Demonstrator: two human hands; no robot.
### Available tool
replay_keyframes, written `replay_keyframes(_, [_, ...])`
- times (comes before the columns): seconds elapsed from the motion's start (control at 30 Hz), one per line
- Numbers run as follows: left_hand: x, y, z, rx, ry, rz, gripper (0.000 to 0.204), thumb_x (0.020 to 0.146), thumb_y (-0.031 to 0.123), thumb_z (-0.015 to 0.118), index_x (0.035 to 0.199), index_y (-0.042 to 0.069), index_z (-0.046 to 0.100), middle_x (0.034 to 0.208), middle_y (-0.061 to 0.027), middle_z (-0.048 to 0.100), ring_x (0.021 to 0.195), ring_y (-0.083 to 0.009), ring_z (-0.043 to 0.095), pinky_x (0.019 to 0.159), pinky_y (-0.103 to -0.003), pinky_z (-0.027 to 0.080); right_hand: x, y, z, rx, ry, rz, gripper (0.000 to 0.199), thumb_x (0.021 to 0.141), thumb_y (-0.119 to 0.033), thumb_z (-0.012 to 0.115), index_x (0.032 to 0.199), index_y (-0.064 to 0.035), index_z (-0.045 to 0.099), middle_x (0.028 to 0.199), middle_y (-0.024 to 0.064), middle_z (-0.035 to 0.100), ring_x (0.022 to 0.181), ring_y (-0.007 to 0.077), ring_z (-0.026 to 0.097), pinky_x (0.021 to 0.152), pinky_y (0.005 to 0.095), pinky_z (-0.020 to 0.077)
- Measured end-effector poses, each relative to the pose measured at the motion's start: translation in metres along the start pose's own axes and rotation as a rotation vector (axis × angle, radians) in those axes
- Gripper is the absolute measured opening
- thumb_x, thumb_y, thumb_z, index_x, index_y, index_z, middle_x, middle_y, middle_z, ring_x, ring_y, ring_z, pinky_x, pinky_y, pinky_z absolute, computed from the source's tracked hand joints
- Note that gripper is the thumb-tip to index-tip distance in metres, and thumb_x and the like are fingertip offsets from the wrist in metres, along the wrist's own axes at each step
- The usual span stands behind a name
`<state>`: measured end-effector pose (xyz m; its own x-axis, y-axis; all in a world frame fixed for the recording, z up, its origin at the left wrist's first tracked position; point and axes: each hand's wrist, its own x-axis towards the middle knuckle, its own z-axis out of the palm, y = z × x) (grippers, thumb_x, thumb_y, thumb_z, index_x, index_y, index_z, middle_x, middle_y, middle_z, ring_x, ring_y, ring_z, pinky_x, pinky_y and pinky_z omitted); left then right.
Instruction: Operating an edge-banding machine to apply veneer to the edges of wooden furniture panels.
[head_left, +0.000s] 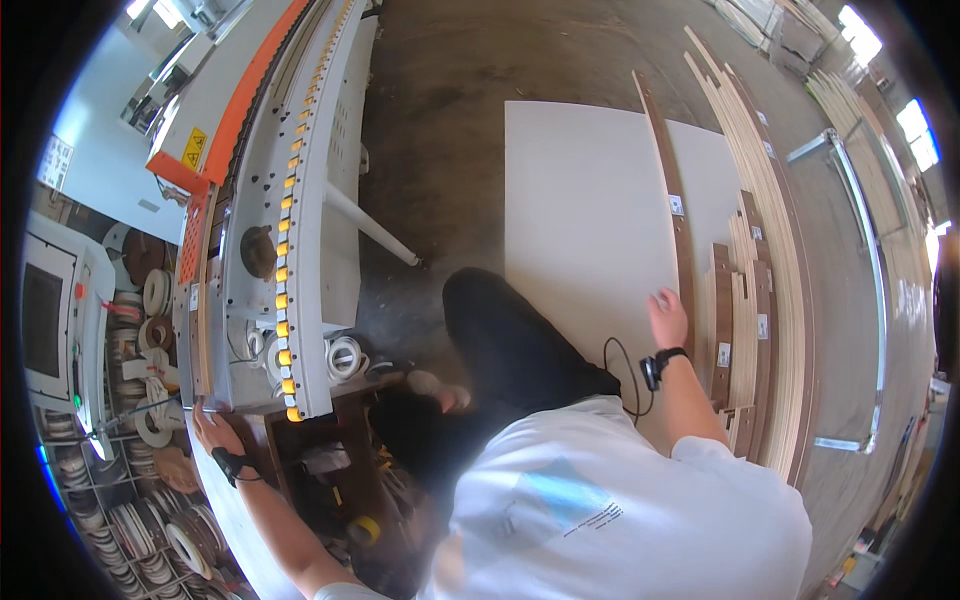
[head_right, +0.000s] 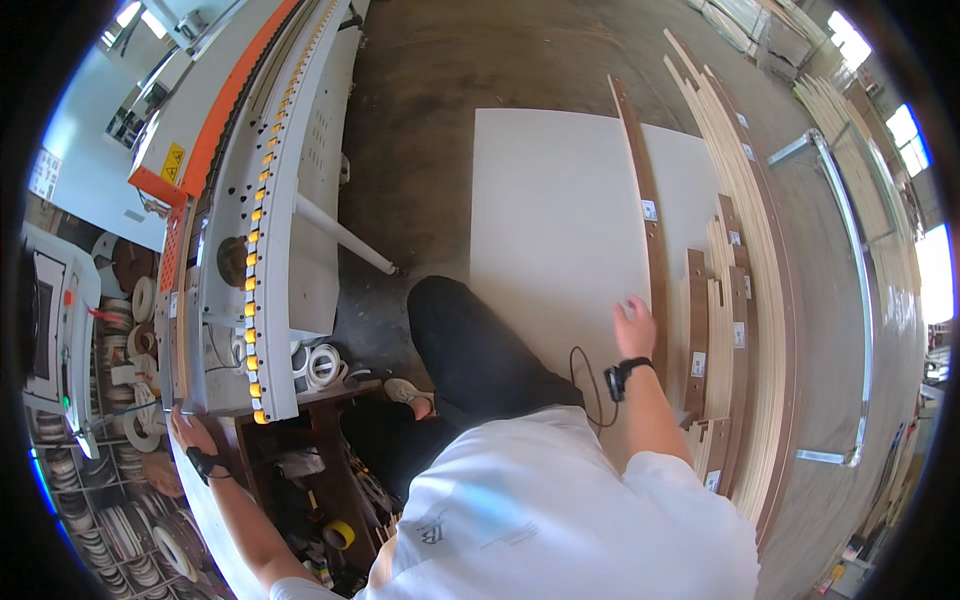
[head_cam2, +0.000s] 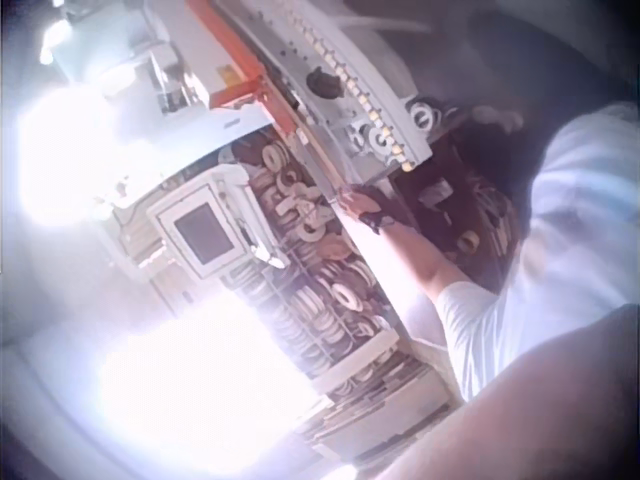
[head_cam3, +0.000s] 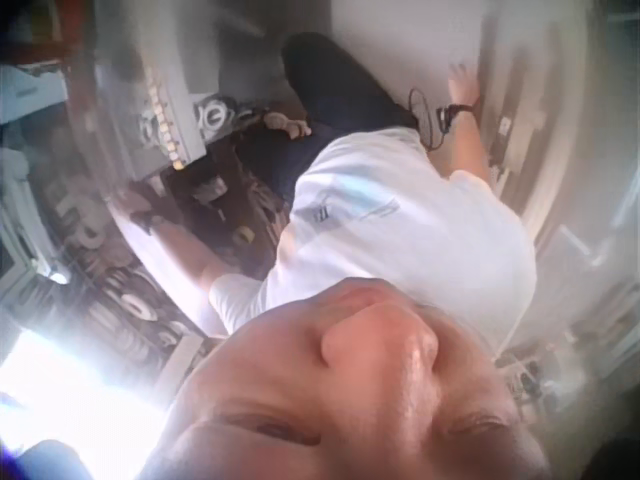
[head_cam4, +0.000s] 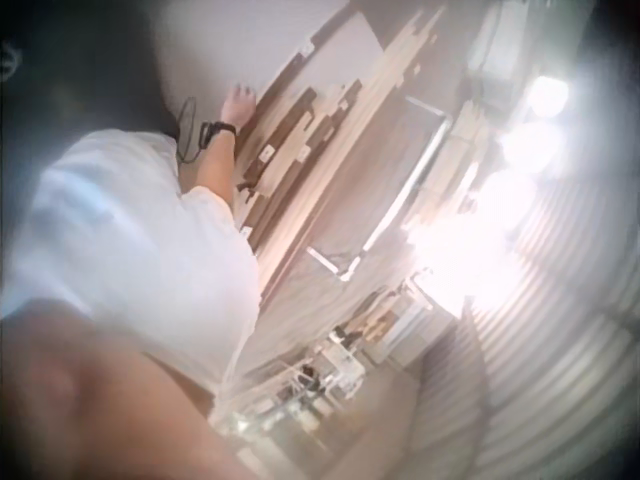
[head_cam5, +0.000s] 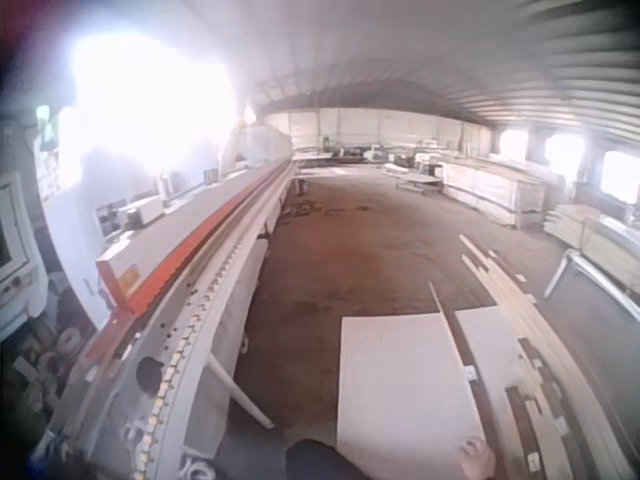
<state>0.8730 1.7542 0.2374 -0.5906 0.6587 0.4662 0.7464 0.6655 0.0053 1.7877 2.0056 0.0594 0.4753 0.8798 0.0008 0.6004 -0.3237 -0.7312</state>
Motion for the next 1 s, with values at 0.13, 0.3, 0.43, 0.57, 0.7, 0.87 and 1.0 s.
replay_keyframes(0.13, [-0.003, -0.005, 0.001, 0.035, -0.015, -0.038, 0.038, 0.104, 0.016, 0.053, 0.138, 0.003, 0.061, 0.143, -0.0219, 0.062, 0.134, -0.0406, 0.056, 0.115, -0.049, 0.042, -0.038, 0.066, -0.062, -0.52, 0.029, 0.21, 0.08, 0.083, -0.051, 0.079, 0.146, -0.007, 0.057, 0.146, 0.0205, 0.06, 0.139, 0.0383, 0.053, 0.113, 0.0488, 0.0466])
replay_keyframes(0.3, [-0.005, -0.017, 0.003, -0.023, -0.056, -0.079, 0.034, 0.103, 0.017, 0.053, 0.131, 0.003, 0.066, 0.135, -0.0204, 0.068, 0.127, -0.0398, 0.06, 0.111, -0.049, 0.045, -0.072, 0.084, -0.086, -0.687, -0.158, 0.373, 0.083, 0.078, -0.047, 0.083, 0.144, -0.0044, 0.057, 0.144, 0.0214, 0.06, 0.138, 0.0385, 0.054, 0.114, 0.0484, 0.0462])
replay_keyframes(0.43, [0.003, -0.016, 0.006, -0.049, -0.051, -0.052, 0.032, 0.104, 0.018, 0.052, 0.126, 0.004, 0.069, 0.13, -0.0198, 0.07, 0.125, -0.0396, 0.061, 0.109, -0.048, 0.046, -0.07, 0.104, -0.084, -0.53, -0.075, 0.348, 0.07, 0.076, -0.038, 0.084, 0.133, -0.004, 0.062, 0.133, 0.019, 0.065, 0.128, 0.0373, 0.06, 0.107, 0.048, 0.0502])
replay_keyframes(0.57, [-0.008, 0.008, -0.014, -0.059, -0.094, -0.086, 0.031, 0.104, 0.018, 0.051, 0.122, 0.003, 0.071, 0.124, -0.0193, 0.071, 0.12, -0.0402, 0.062, 0.107, -0.049, 0.047, -0.068, 0.046, -0.082, -0.349, 0.189, 0.293, 0.051, 0.076, -0.03, 0.082, 0.117, -0.0063, 0.064, 0.122, 0.0155, 0.066, 0.118, 0.0366, 0.063, 0.097, 0.048, 0.0536])
replay_keyframes(0.7, [-0.009, -0.001, -0.007, -0.068, -0.056, -0.08, 0.028, 0.104, 0.017, 0.052, 0.118, 0.002, 0.071, 0.122, -0.0193, 0.071, 0.118, -0.0405, 0.062, 0.106, -0.049, 0.047, -0.058, -0.022, -0.114, -0.434, 0.267, 0.171, 0.045, 0.076, -0.025, 0.081, 0.114, -0.0102, 0.064, 0.118, 0.0107, 0.067, 0.11, 0.0377, 0.066, 0.092, 0.0494, 0.0549])
replay_keyframes(0.87, [-0.01, 0.007, -0.013, -0.043, -0.102, -0.098, 0.027, 0.104, 0.016, 0.052, 0.12, 0.003, 0.069, 0.12, -0.0197, 0.07, 0.117, -0.0405, 0.061, 0.105, -0.049, 0.047, -0.052, -0.064, -0.162, -0.456, 0.258, 0.115, 0.04, 0.075, -0.023, 0.081, 0.111, -0.0126, 0.067, 0.121, 0.0092, 0.068, 0.109, 0.0359, 0.067, 0.089, 0.0485, 0.0557])
replay_keyframes(1.0, [-0.014, -0.006, -0.018, -0.065, -0.048, -0.059, 0.021, 0.102, 0.013, 0.054, 0.116, 0.005, 0.068, 0.118, -0.0188, 0.069, 0.116, -0.0407, 0.061, 0.102, -0.05, 0.047, -0.049, -0.098, -0.187, -0.616, 0.434, -0.207, 0.044, 0.075, -0.023, 0.082, 0.116, -0.0145, 0.068, 0.124, 0.0082, 0.068, 0.108, 0.0358, 0.068, 0.087, 0.048, 0.0568])
